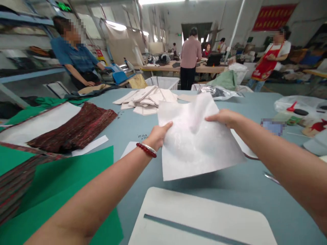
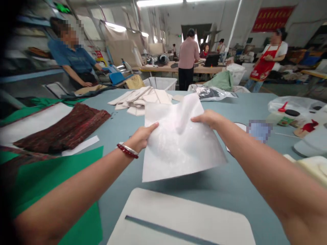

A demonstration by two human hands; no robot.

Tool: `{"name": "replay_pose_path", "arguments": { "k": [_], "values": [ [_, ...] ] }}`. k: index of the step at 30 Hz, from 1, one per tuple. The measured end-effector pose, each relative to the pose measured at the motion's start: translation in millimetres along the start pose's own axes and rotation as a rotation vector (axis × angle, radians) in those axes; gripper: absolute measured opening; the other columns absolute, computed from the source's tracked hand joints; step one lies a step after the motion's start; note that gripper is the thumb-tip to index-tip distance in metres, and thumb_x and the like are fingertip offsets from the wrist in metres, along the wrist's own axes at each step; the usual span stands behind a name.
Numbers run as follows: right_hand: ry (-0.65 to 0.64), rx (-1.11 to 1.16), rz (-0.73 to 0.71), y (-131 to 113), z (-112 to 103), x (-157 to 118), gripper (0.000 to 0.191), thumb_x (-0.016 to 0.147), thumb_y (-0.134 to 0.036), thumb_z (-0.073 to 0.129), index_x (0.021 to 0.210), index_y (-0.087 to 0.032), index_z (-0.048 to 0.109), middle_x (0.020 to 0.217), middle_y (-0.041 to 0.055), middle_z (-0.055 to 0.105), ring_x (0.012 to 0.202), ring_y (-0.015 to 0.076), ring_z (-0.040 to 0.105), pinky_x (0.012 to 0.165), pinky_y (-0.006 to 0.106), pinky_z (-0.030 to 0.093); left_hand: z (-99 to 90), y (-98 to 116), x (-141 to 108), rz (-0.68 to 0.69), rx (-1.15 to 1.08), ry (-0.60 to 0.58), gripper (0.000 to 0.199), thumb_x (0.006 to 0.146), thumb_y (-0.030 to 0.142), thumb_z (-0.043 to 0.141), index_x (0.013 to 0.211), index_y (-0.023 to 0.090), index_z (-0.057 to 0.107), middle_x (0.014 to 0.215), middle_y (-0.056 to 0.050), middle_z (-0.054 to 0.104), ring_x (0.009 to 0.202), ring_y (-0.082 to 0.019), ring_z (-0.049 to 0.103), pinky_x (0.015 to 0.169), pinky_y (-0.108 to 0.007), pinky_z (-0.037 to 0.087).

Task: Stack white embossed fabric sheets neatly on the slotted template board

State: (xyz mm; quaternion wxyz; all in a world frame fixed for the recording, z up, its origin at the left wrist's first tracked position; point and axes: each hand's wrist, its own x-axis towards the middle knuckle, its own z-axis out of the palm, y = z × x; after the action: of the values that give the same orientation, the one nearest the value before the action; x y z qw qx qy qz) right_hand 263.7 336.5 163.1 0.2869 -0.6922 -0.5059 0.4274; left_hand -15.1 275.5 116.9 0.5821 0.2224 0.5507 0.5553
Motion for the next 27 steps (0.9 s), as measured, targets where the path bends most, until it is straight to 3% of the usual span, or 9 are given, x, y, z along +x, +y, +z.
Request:
{"name": "replay_pose_path", "arguments": {
  "k": [5,8,12,15,17,20,22,24,27],
  "values": [
    [-0.16,-0.188,0.125,-2,18,53,0.035,0.067,-0.021,0.087,0.092,-0.005,0.068,0.096,0.0144,0.074,0.094,0.0291,0.069,0.089,0.048,0.054,-1.4,-42,-2,-0.091,0.067,-0.031,0.03,0.097,0.035,0.06,0.118,0.014,0.063,0.116,-0.011,0.067,0.099,-0.022,0.067,0.083,-0.037,0.06],
    [-0.229,-0.274,0.121,5,35,77,0.041,0.058,-0.021,0.092,0.088,-0.006,0.069,0.09,0.0114,0.073,0.096,0.0306,0.068,0.093,0.05,0.052,-3.2,-66,-14,-0.107,-0.021,0.021,0.019,0.098,0.026,0.056,0.109,0.014,0.065,0.106,-0.011,0.073,0.094,-0.021,0.07,0.078,-0.028,0.062],
    [-0.277,-0.356,0.012,10,63,95,0.046,0.047,-0.019,0.097,0.083,-0.01,0.071,0.088,0.0099,0.073,0.097,0.0343,0.067,0.096,0.052,0.05,-4.0,-97,-47,-0.241,-0.284,0.131,0.022,0.094,0.011,0.051,0.11,0.017,0.065,0.099,-0.008,0.075,0.085,-0.02,0.073,0.074,-0.031,0.064],
    [-0.256,-0.348,-0.152,11,77,95,0.052,0.052,-0.017,0.096,0.098,-0.012,0.071,0.104,0.009,0.072,0.105,0.0284,0.064,0.101,0.04,0.047,-3.4,-118,-74,-0.337,-0.387,0.157,0.022,0.095,0.01,0.048,0.108,0.02,0.064,0.1,-0.007,0.075,0.084,-0.019,0.073,0.076,-0.034,0.065],
    [-0.201,-0.306,-0.271,17,75,86,0.055,0.066,-0.022,0.09,0.115,-0.014,0.067,0.118,0.0093,0.069,0.11,0.0234,0.062,0.102,0.033,0.045,-2.5,-131,-89,-0.382,-0.417,0.146,0.02,0.097,0.012,0.046,0.103,0.02,0.064,0.1,-0.007,0.074,0.086,-0.019,0.073,0.08,-0.037,0.065],
    [-0.051,-0.262,-0.348,44,49,55,0.051,0.086,-0.028,0.075,0.131,-0.013,0.056,0.132,0.0124,0.061,0.117,0.0217,0.057,0.105,0.031,0.041,0.4,-146,-105,-0.421,-0.427,0.105,0.021,0.099,0.015,0.044,0.098,0.02,0.064,0.101,-0.008,0.072,0.089,-0.019,0.072,0.088,-0.041,0.063],
    [0.088,-0.223,-0.285,78,21,23,0.046,0.09,-0.031,0.07,0.131,-0.015,0.054,0.134,0.0133,0.058,0.121,0.023,0.053,0.108,0.032,0.038,3.6,-153,-112,-0.432,-0.434,0.079,0.02,0.1,0.016,0.044,0.098,0.02,0.064,0.104,-0.01,0.071,0.092,-0.019,0.072,0.09,-0.043,0.062],
    [0.228,-0.134,-0.119,121,-7,-15,0.037,0.091,-0.034,0.069,0.122,-0.017,0.056,0.129,0.0124,0.06,0.121,0.0237,0.053,0.105,0.03,0.039,8.0,-156,-116,-0.435,-0.439,0.047,0.018,0.101,0.018,0.045,0.1,0.019,0.063,0.107,-0.012,0.069,0.096,-0.021,0.071,0.091,-0.044,0.062],
    [0.22,-0.046,0.127,186,-31,-75,0.028,0.097,-0.044,0.057,0.1,-0.016,0.058,0.106,0.0156,0.067,0.098,0.0242,0.064,0.084,0.03,0.052,17.7,-157,-121,-0.464,-0.44,0.036,0.015,0.102,0.02,0.046,0.102,0.018,0.061,0.107,-0.013,0.068,0.097,-0.021,0.071,0.092,-0.043,0.061]
  ]
}}
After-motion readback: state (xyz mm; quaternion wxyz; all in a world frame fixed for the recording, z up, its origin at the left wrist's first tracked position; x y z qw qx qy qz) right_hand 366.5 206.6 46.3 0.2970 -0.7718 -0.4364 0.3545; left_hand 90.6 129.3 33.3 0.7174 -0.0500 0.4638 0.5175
